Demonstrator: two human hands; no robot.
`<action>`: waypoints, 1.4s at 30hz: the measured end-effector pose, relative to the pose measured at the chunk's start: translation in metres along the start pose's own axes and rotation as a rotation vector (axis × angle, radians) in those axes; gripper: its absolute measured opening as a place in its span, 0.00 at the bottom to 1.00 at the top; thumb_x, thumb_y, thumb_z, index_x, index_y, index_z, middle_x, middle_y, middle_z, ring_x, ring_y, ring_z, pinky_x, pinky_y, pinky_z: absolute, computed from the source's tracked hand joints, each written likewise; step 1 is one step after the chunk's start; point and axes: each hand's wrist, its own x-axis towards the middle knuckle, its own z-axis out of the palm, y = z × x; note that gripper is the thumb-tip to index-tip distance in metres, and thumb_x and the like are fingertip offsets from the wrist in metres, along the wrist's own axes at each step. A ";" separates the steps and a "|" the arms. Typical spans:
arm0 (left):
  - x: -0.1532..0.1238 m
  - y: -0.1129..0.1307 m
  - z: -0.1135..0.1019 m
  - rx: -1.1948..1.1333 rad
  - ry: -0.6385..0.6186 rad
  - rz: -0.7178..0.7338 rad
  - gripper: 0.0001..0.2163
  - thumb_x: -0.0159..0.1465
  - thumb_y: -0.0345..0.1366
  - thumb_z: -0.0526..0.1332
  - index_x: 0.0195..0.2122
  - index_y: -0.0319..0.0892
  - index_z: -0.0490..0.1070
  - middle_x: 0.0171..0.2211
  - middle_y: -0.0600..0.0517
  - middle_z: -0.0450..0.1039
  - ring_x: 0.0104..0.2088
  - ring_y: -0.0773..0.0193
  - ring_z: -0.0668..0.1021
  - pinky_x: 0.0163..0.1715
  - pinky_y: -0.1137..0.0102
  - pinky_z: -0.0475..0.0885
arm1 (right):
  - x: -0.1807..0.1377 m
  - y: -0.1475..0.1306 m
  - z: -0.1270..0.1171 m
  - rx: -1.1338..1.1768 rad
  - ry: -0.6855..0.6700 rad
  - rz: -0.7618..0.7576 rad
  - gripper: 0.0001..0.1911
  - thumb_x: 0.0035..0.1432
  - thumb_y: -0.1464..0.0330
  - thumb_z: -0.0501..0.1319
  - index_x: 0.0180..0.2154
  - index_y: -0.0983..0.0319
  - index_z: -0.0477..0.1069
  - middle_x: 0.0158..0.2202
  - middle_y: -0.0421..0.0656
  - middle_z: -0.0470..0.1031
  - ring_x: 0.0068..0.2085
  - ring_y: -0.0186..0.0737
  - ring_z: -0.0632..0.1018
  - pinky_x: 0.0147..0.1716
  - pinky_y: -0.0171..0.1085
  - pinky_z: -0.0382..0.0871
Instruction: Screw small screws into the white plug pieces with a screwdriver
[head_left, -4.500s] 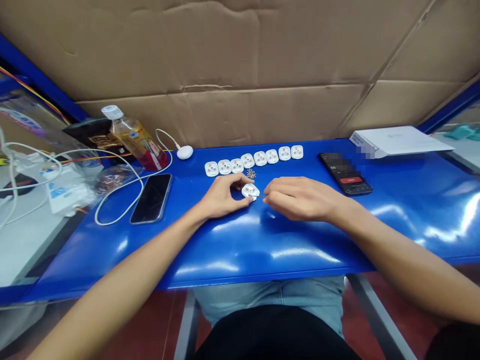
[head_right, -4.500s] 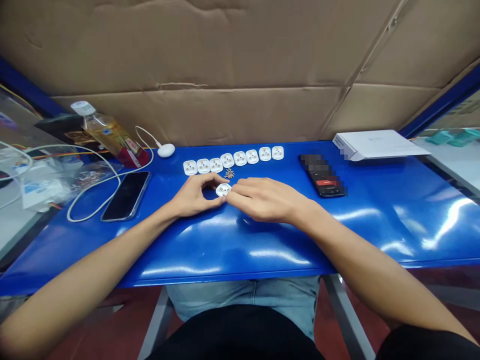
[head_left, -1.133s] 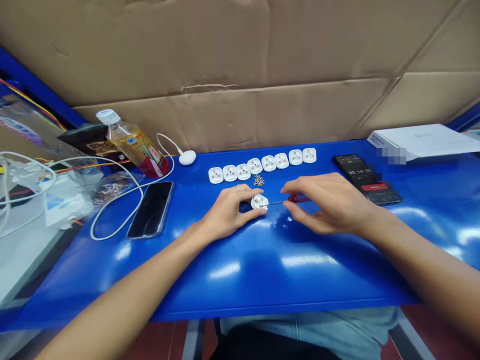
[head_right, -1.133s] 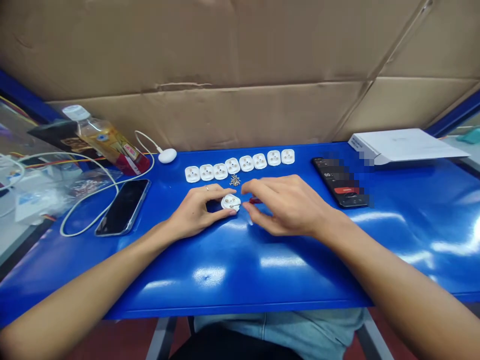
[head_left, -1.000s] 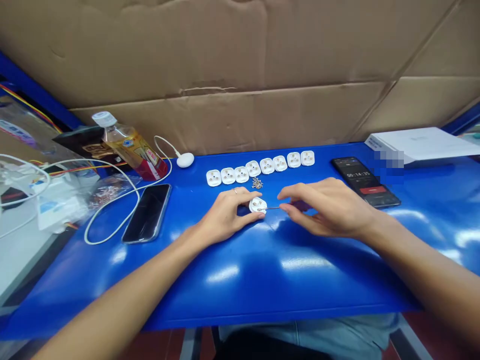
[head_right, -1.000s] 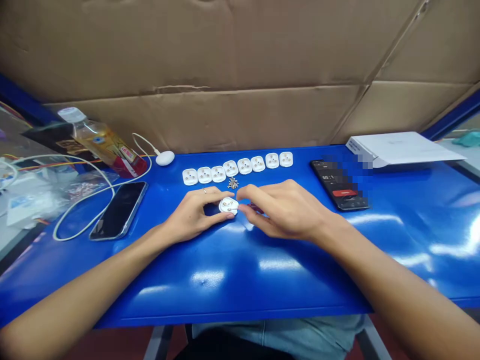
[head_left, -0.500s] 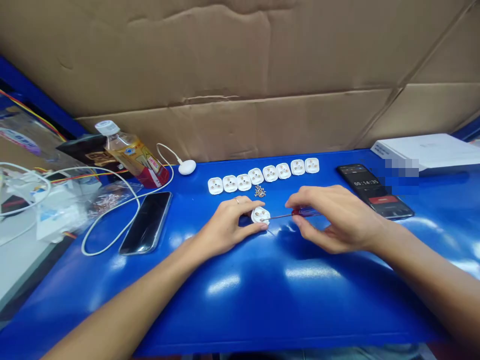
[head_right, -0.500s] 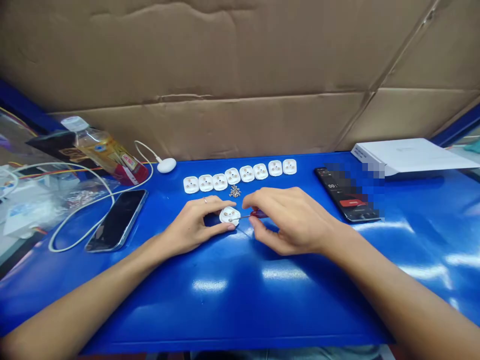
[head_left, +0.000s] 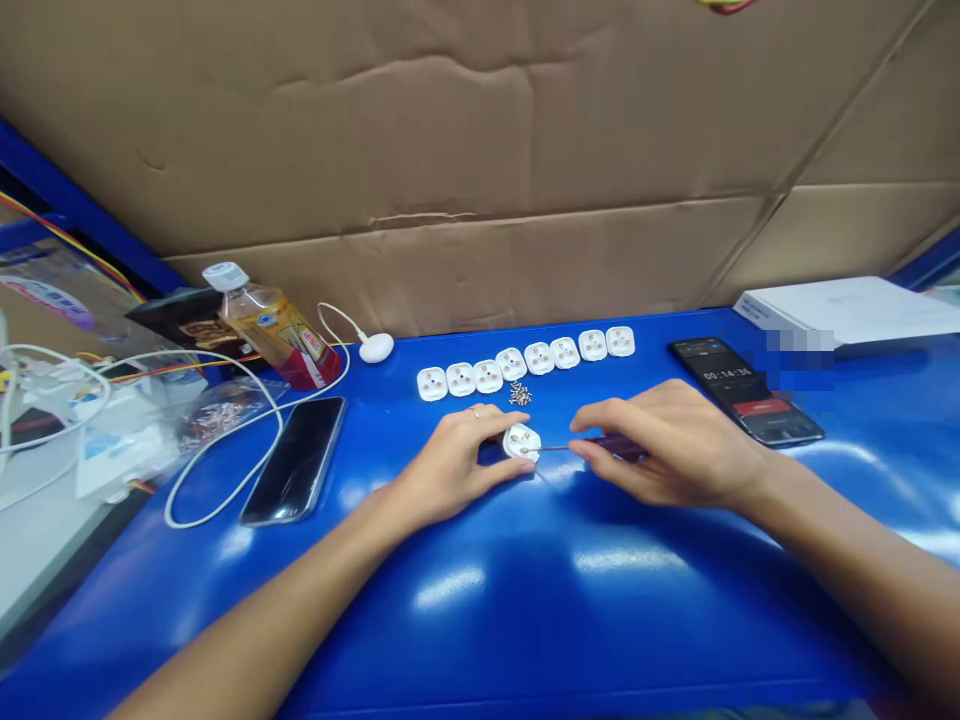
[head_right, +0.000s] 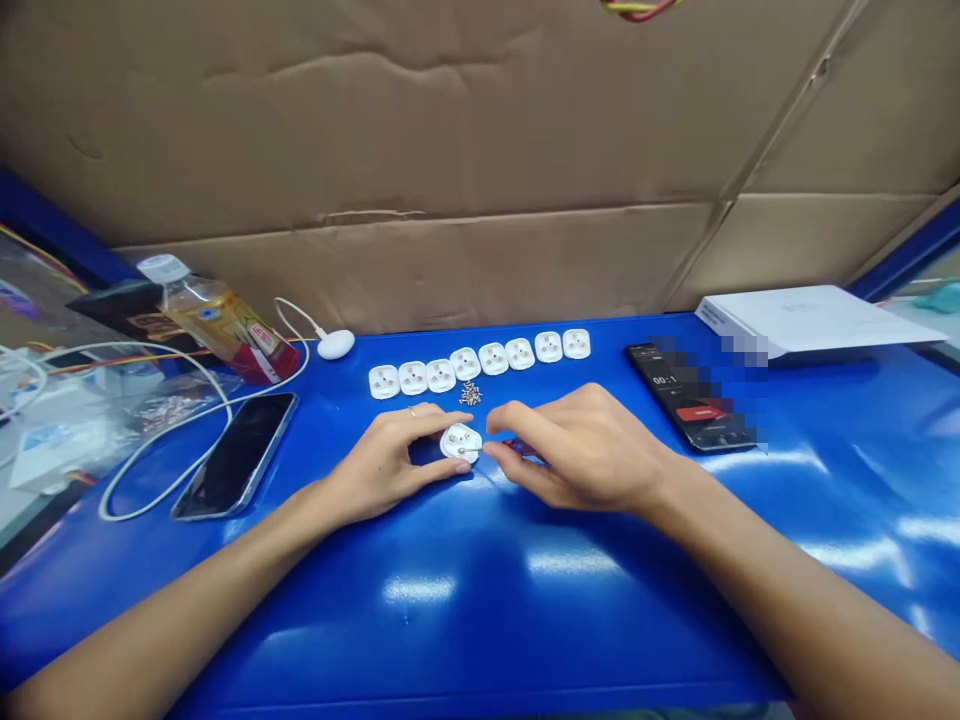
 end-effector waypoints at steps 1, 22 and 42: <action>0.000 0.000 0.000 0.000 -0.009 0.005 0.23 0.67 0.42 0.72 0.61 0.39 0.77 0.47 0.45 0.83 0.46 0.56 0.83 0.48 0.64 0.76 | 0.001 0.000 0.000 -0.002 0.000 0.007 0.08 0.73 0.63 0.59 0.45 0.60 0.73 0.21 0.34 0.76 0.20 0.36 0.76 0.23 0.38 0.57; 0.000 -0.002 0.000 0.008 -0.005 0.024 0.23 0.68 0.40 0.72 0.62 0.38 0.76 0.44 0.46 0.82 0.43 0.57 0.82 0.47 0.65 0.76 | 0.009 -0.008 -0.005 -0.001 0.062 -0.047 0.07 0.73 0.68 0.57 0.48 0.63 0.71 0.27 0.37 0.81 0.25 0.37 0.82 0.24 0.37 0.66; 0.000 0.001 -0.001 0.020 -0.018 0.013 0.21 0.70 0.42 0.69 0.62 0.39 0.77 0.47 0.44 0.83 0.46 0.55 0.83 0.50 0.62 0.77 | 0.005 -0.004 -0.004 0.065 -0.032 0.039 0.07 0.71 0.68 0.58 0.48 0.61 0.73 0.30 0.40 0.83 0.27 0.38 0.82 0.26 0.37 0.65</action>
